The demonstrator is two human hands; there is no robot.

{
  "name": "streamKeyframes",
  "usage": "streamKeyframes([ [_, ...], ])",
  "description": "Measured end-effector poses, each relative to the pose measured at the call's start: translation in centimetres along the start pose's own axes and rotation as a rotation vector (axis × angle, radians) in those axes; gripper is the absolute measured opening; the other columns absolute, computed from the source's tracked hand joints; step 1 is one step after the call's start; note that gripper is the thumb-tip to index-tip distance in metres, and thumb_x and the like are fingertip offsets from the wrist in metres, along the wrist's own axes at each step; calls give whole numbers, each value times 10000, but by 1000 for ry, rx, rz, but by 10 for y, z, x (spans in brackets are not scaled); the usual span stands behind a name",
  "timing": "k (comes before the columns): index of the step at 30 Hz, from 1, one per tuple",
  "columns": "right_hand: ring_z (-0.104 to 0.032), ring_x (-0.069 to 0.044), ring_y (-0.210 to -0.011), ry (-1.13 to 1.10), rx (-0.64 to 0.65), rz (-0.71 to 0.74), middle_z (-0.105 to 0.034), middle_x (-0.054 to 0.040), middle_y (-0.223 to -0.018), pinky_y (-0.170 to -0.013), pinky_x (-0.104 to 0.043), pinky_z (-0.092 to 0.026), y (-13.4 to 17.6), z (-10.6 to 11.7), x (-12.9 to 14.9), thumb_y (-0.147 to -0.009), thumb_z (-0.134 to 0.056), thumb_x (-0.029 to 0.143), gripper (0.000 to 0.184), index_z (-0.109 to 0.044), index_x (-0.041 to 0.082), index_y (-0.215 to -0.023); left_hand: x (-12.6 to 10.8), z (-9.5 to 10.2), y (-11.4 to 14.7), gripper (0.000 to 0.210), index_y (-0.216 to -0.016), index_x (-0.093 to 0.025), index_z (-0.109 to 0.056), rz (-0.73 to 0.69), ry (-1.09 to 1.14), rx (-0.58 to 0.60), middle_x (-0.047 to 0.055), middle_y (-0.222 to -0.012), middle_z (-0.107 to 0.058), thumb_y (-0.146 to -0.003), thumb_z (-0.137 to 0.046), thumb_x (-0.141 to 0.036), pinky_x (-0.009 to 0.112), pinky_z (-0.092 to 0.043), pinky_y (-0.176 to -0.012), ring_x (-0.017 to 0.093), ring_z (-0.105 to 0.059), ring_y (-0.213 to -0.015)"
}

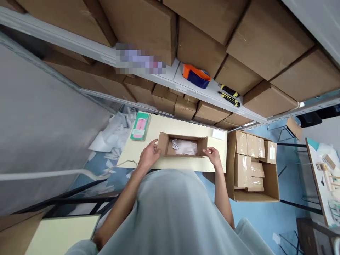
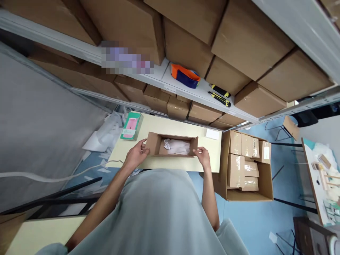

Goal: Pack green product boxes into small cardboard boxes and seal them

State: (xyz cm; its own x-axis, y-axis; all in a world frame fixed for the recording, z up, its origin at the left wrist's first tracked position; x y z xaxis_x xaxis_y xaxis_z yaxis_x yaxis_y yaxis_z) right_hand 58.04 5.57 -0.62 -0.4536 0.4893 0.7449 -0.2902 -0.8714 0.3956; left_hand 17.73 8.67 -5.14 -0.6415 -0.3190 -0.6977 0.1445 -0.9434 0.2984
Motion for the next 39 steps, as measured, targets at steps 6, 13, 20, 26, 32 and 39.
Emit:
streamKeyframes([
  [6,-758,-254,-833,213,-58,62,-831,-90,-969,-772,-358,-582,-18,-19,72,-831,-727,718,524,-733,223,-1002,34,18,1,695,-1497,-201,-639,39,120,55,29,-1002,-784,-818,-599,-345,340,-600,-915,223,-744,-853],
  [13,-784,-256,-969,319,114,327,-824,-127,-1211,-890,-370,-609,-34,-126,192,-975,-685,564,398,-738,219,-1166,74,37,-1,703,-1512,-191,-589,31,337,58,118,-1204,-769,-920,-645,-566,411,-637,-951,284,-765,-1082],
  [20,-797,-270,-1095,683,507,410,-809,-127,-1318,-1059,-408,-588,-67,-301,256,-1014,-778,418,399,-712,223,-1355,107,64,-54,753,-1556,-72,-501,93,82,-198,313,-1465,-625,-930,-722,-428,591,-493,-1209,464,-606,-1418],
  [26,-775,-307,-1241,850,576,368,-813,-136,-1326,-1097,-417,-586,-90,-379,262,-1001,-831,442,430,-716,221,-1351,107,45,-89,928,-1624,-2,-362,236,74,-158,403,-1584,-510,-877,-771,-370,594,-508,-1149,537,-555,-1452],
  [32,-793,-291,-1181,916,641,357,-832,-114,-1306,-1051,-399,-599,-74,-383,246,-1050,-763,430,358,-717,240,-1350,120,45,-96,751,-1538,-17,-474,283,172,-196,358,-1517,-591,-854,-689,-239,563,-480,-1191,491,-590,-1426],
  [39,-801,-271,-1145,814,598,390,-826,-101,-1334,-1066,-407,-606,-68,-342,256,-1066,-732,386,338,-699,248,-1373,154,57,-90,548,-1214,-151,-692,333,395,-102,185,-1164,-808,-710,-788,-343,500,-623,-965,394,-775,-1067],
])
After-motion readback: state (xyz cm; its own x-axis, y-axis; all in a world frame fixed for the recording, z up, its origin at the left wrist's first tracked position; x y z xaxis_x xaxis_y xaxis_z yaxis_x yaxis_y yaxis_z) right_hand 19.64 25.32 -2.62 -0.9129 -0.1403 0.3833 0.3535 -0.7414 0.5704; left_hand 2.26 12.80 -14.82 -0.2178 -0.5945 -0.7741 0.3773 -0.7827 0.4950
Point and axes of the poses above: each hand's wrist, its own y-axis away from the middle knuckle, its own z-axis out of the back of the hand, x = y × z, the point moved 9 cm from there along -y, towards the middle knuckle
